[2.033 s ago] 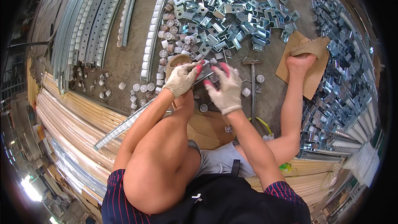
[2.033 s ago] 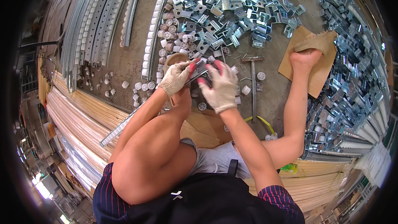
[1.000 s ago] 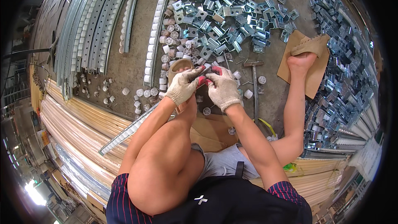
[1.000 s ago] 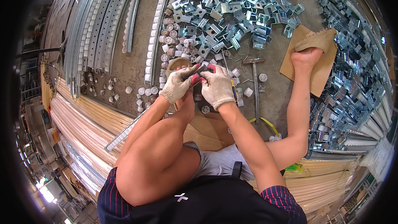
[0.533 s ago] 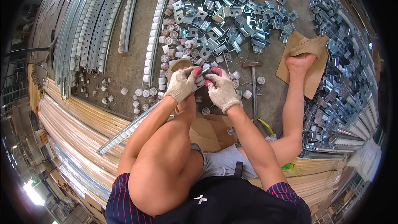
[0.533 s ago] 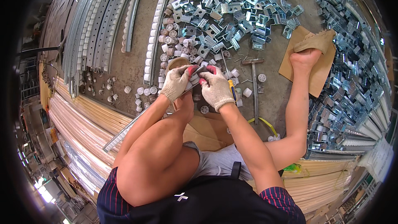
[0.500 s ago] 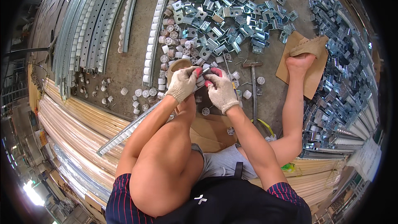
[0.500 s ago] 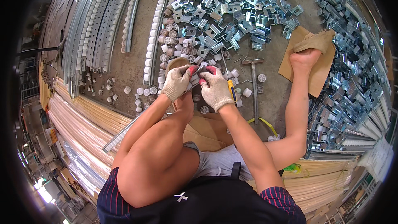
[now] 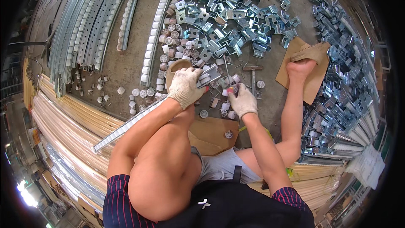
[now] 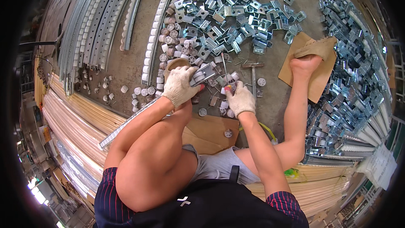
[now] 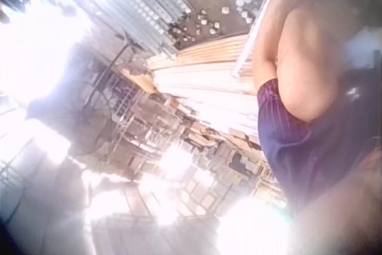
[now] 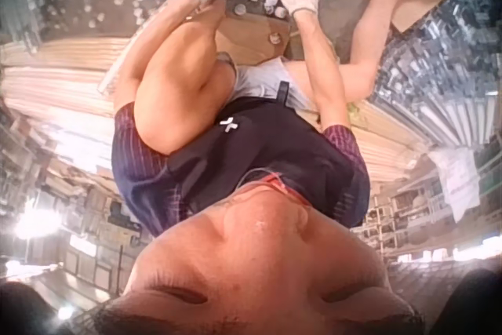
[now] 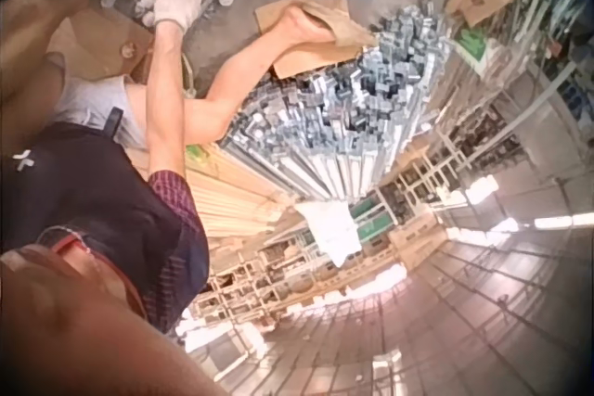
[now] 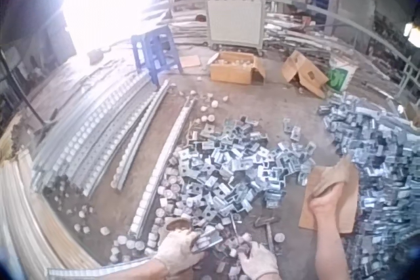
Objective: The person assembles metal rails by attaching U-shaped brackets and plastic rollers to long metal tracks. They use a screwdriver to tighten screws on the brackets and a hammer to secure the components into the rail.
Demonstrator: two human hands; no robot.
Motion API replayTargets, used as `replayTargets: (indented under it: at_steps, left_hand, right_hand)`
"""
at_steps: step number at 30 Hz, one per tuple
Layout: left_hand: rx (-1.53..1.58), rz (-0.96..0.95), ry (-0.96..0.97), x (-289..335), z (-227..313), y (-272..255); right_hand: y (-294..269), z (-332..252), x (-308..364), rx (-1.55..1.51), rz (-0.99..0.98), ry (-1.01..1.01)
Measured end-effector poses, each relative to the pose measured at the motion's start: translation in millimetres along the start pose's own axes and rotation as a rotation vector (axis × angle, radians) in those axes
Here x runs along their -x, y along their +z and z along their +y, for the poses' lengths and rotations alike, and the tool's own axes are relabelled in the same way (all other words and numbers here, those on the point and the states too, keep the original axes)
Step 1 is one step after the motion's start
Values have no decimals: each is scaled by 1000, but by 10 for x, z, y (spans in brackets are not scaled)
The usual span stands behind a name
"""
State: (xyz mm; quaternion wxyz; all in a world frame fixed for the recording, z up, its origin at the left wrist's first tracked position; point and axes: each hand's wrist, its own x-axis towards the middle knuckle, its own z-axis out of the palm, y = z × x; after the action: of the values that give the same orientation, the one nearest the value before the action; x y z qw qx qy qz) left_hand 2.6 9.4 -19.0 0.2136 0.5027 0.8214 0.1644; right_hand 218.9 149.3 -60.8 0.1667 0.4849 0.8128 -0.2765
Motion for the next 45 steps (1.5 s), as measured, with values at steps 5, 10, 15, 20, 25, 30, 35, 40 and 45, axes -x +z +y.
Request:
replayTargets:
  at_steps: [5,10,15,20,25,30,35,40,45]
  left_hand:
    - [-18,-74,-70,-239,263,7]
    - [270,-394,-79,-284,-77,-231]
    - [146,-345,-148,-284,97,-173]
    - [70,-84,-121,-144,125,134]
    - [38,-194,-173,-159,215,-10]
    - [45,-187,-230,-301,285,-70]
    - [82,-232,-260,-365,278,-133]
    - [80,-225,-269,-353,293,-83]
    - [78,-202,-266,-312,290,-53]
  right_hand:
    - [50,-76,-49,-25,-56,32]
    - [156,-86,116,1,52,-18]
    - [284,-103,408,140,107,-131]
    - [460,-265,409,152,186,-151]
    - [-79,-261,487,-312,-69,50]
    - [-1032,203,1052,-568,222,-311]
    - [-1683,-112,1292,-153,102,-494]
    - [-1707,-441,1138,177,-16,-409]
    - [-1703,-567,1064,222,-13,-428]
